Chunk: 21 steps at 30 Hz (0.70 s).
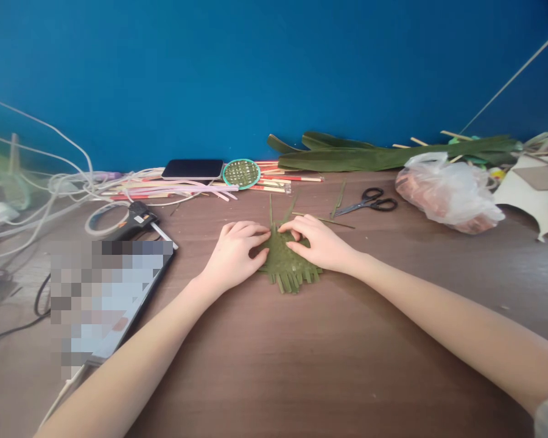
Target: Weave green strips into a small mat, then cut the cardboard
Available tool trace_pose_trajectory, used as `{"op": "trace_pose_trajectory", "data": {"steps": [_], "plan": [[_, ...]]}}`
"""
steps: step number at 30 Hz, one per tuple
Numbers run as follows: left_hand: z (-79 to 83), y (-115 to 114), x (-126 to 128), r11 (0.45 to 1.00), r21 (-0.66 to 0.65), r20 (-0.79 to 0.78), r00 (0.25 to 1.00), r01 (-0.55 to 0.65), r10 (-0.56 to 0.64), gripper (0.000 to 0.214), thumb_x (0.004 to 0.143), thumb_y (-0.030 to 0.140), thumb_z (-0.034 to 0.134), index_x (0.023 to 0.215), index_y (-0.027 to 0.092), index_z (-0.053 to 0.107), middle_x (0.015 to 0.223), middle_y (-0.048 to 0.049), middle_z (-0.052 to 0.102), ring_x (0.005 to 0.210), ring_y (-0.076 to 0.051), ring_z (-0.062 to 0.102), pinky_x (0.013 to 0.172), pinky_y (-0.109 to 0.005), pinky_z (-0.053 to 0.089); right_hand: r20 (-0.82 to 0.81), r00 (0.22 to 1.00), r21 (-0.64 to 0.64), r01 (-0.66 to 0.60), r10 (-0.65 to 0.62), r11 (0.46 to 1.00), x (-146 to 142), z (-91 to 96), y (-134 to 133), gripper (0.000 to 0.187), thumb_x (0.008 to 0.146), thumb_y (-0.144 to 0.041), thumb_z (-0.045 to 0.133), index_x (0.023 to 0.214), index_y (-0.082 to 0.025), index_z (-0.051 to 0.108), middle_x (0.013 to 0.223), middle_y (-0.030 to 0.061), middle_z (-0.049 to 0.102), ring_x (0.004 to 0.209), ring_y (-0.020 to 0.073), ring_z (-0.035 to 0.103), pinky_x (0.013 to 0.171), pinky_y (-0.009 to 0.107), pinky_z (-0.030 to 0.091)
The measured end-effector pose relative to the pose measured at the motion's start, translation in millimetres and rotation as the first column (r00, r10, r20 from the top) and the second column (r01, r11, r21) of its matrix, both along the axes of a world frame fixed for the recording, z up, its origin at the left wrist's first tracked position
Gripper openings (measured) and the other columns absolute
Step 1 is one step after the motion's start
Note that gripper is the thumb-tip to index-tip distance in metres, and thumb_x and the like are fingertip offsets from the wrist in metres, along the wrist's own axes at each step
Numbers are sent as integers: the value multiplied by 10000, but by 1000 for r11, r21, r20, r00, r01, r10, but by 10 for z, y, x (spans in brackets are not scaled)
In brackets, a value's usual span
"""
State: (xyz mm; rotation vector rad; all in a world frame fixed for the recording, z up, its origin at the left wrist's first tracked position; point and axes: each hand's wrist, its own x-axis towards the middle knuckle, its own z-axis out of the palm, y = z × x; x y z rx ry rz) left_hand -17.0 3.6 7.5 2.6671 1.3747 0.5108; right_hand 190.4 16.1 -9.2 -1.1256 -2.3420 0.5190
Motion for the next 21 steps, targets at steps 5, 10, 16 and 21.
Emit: {"op": "trace_pose_trajectory", "data": {"steps": [5,10,16,21], "plan": [[-7,-3,5,1000,-11,-17,1000,-10,10,290,814,245,480,1040,236,661,1127,-21,648,1098,-224,513,963,-418,325,12,1000,-10,3,-3,1000,0,-4,-7,210,820,-191,495,1021,-169,553,764,30,489,792,184,443,785,328,376],[-12,-13,8,1000,-3,-27,1000,11,-12,314,821,231,455,1063,235,654,1149,-33,632,1094,-224,506,959,-419,328,23,1000,-11,6,-6,1000,-7,14,-11,209,824,-194,486,1020,-176,558,758,31,486,781,185,440,769,326,373],[20,11,-7,1000,-25,-7,1000,-7,7,316,820,233,459,1075,220,645,1146,-26,637,1087,-218,509,957,-412,331,24,1000,-9,2,-1,1000,-2,18,-10,208,822,-194,480,1016,-177,554,758,29,485,782,187,438,772,331,371],[90,41,-45,988,89,0,991,-130,131,324,817,162,413,988,205,684,1040,-31,686,995,-219,541,890,-400,371,25,1000,-10,-3,3,1000,-4,23,-8,208,822,-194,479,1016,-181,553,751,28,488,778,186,440,767,328,369]]}}
